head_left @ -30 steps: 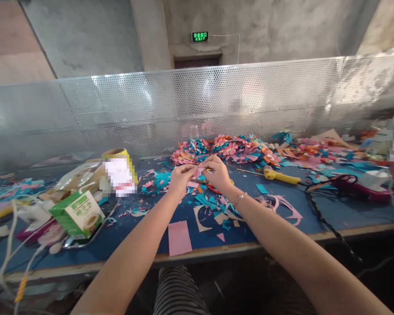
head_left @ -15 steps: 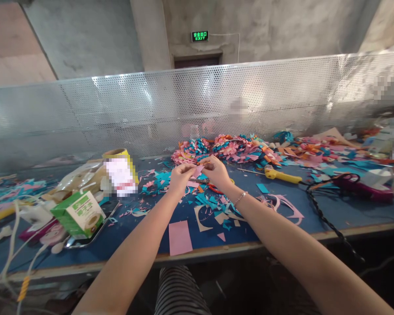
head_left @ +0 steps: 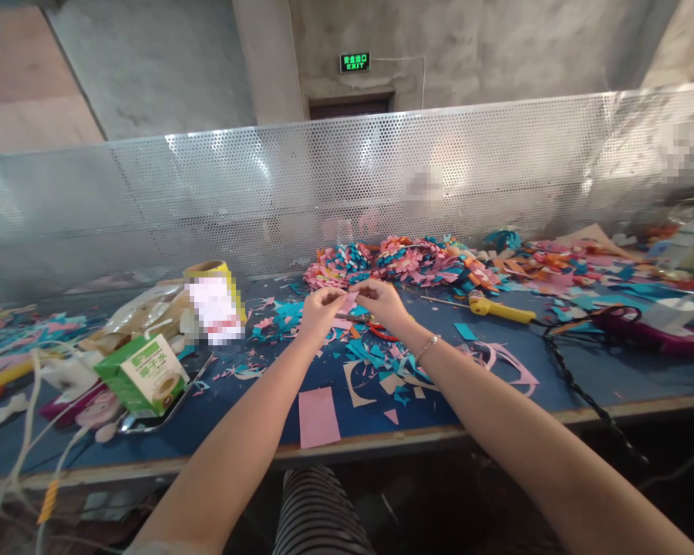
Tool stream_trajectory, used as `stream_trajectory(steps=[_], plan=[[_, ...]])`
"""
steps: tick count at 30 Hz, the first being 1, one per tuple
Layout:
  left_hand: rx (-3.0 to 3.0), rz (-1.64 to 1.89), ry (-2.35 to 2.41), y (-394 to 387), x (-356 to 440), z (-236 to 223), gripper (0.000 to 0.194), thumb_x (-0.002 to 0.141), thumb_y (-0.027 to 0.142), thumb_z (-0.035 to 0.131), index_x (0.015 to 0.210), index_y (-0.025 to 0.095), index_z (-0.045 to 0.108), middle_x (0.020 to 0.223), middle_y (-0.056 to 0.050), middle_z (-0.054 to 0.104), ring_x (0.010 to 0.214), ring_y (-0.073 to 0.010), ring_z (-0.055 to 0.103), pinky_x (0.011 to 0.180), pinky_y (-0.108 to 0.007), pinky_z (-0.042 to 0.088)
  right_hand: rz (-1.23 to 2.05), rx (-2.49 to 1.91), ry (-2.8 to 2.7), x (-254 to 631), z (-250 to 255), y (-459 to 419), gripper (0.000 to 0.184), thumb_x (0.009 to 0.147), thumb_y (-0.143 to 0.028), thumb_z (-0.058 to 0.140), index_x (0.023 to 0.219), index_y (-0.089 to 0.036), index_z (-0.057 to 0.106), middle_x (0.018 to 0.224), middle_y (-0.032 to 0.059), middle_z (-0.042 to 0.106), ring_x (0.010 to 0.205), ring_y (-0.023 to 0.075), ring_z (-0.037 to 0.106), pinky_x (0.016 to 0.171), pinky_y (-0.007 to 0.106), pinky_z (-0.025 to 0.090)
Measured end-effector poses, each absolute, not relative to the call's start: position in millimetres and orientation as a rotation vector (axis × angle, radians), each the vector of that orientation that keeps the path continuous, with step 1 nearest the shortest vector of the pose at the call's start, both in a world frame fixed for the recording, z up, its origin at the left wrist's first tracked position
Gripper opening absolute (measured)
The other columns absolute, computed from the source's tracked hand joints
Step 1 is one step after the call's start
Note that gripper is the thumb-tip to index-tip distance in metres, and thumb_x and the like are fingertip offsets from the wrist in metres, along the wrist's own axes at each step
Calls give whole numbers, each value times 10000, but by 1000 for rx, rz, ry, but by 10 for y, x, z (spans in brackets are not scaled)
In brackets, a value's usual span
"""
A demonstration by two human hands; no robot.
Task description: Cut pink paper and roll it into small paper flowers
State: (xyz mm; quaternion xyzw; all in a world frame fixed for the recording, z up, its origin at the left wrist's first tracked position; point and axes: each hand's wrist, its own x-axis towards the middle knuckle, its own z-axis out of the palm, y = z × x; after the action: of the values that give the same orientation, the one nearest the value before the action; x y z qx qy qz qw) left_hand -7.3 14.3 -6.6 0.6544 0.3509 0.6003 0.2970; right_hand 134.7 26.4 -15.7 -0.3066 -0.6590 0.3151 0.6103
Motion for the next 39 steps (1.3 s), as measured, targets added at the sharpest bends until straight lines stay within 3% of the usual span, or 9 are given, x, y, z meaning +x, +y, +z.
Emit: stream_trajectory(steps=[6,15,21,29,39], plan=[[1700,1578,890,172,-82,-79,136,627,247,639,730,158,637,657,-31,625,603,-124,573,598,-255,449,772,-718,-1510,1357,-183,300,170,607,-242,605,757,-163,588,698,13,611,651,132,573,624,271,458],[1696,1589,904,166,-93,-62,115,630,231,629,713,154,650,659,-31,634,603,-121,568,616,-257,439,866,-631,-1592,1361,-152,221,297,641,-313,619,888,-157,567,777,19,604,711,118,564,687,272,457],[1694,1568,923,176,-86,-59,109,616,212,633,704,154,661,673,-39,640,627,-129,574,633,-257,433,788,-728,-1558,1361,-161,253,268,643,-385,625,787,-162,596,673,3,590,633,115,548,622,259,456],[1800,1560,965,184,-107,-65,128,646,228,593,733,172,667,684,-29,646,629,-136,567,614,-259,433,773,-668,-1560,1373,-152,243,249,643,-350,632,818,-176,604,677,3,605,644,122,566,616,257,460],[1784,1555,954,141,-87,-40,109,620,237,627,696,169,666,667,-29,637,634,-140,566,623,-261,422,717,-697,-1575,1383,-116,207,202,628,-357,643,717,-177,617,651,7,617,630,132,569,611,266,462]])
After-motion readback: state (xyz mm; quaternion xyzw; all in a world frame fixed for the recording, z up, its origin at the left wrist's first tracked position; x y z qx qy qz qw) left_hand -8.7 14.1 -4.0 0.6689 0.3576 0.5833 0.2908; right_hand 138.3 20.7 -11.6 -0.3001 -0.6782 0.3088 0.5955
